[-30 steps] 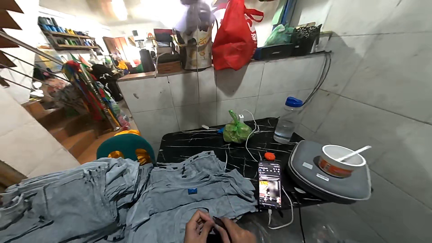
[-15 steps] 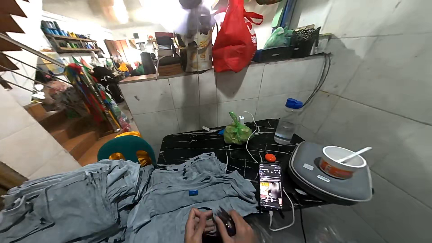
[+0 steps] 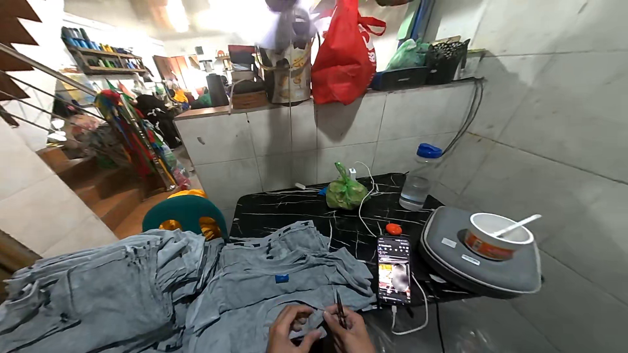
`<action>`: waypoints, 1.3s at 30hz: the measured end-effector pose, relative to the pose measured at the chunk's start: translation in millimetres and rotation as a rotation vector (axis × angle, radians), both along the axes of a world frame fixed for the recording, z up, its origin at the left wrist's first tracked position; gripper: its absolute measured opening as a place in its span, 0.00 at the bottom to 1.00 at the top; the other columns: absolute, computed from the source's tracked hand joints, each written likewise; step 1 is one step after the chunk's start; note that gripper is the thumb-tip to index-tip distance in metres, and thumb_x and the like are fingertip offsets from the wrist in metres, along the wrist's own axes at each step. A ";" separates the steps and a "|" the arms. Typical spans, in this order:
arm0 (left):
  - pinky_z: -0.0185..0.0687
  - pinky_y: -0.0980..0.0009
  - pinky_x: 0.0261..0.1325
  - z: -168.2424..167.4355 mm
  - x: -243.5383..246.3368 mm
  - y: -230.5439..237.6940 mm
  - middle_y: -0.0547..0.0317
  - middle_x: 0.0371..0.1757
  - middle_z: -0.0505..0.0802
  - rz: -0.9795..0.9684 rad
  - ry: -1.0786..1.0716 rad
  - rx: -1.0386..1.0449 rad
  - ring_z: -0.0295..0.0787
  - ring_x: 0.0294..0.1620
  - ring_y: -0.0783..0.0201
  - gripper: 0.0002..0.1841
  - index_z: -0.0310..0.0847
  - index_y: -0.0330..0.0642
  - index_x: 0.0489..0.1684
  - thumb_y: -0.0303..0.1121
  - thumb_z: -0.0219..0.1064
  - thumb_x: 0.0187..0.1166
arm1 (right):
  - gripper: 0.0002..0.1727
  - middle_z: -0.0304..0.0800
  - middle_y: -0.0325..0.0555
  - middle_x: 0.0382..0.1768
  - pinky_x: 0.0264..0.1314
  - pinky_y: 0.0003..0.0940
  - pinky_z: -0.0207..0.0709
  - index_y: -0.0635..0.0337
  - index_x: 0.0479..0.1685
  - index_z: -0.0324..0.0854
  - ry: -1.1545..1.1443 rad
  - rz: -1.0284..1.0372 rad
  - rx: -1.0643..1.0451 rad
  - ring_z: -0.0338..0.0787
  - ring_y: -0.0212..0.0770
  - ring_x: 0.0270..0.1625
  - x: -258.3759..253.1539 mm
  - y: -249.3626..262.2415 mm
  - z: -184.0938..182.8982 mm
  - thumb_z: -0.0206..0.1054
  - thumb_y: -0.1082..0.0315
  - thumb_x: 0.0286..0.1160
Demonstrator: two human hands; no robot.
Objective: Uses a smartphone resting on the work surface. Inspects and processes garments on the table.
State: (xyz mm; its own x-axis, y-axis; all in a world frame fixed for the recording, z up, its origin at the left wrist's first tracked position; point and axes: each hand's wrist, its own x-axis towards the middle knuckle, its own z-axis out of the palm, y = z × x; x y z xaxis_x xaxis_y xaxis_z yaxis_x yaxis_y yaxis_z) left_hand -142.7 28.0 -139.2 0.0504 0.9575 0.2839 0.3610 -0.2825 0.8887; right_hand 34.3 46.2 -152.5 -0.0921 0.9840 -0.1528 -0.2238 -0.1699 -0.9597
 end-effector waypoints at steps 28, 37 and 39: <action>0.88 0.77 0.52 -20.4 16.0 -5.8 0.51 0.46 0.91 0.116 -0.043 0.287 0.89 0.46 0.70 0.02 0.90 0.34 0.35 0.23 0.72 0.74 | 0.24 0.95 0.52 0.38 0.42 0.59 0.86 0.61 0.52 0.90 -1.001 0.026 0.501 0.95 0.53 0.38 16.4 -24.7 17.3 0.71 0.47 0.77; 0.87 0.64 0.58 -12.2 -10.2 -12.2 0.51 0.44 0.94 -0.204 0.139 0.082 0.91 0.49 0.61 0.08 0.93 0.36 0.35 0.33 0.74 0.77 | 0.27 0.94 0.52 0.33 0.43 0.59 0.85 0.61 0.52 0.90 -0.923 -0.034 0.314 0.95 0.53 0.37 -0.5 -14.8 11.9 0.66 0.44 0.81; 0.86 0.59 0.59 -7.9 -21.4 -10.0 0.54 0.43 0.95 -0.226 0.222 -0.016 0.91 0.49 0.60 0.14 0.94 0.39 0.33 0.42 0.76 0.76 | 0.16 0.95 0.48 0.36 0.50 0.46 0.88 0.62 0.46 0.92 -0.640 -0.061 0.301 0.94 0.42 0.40 -2.7 -5.9 -5.5 0.76 0.57 0.73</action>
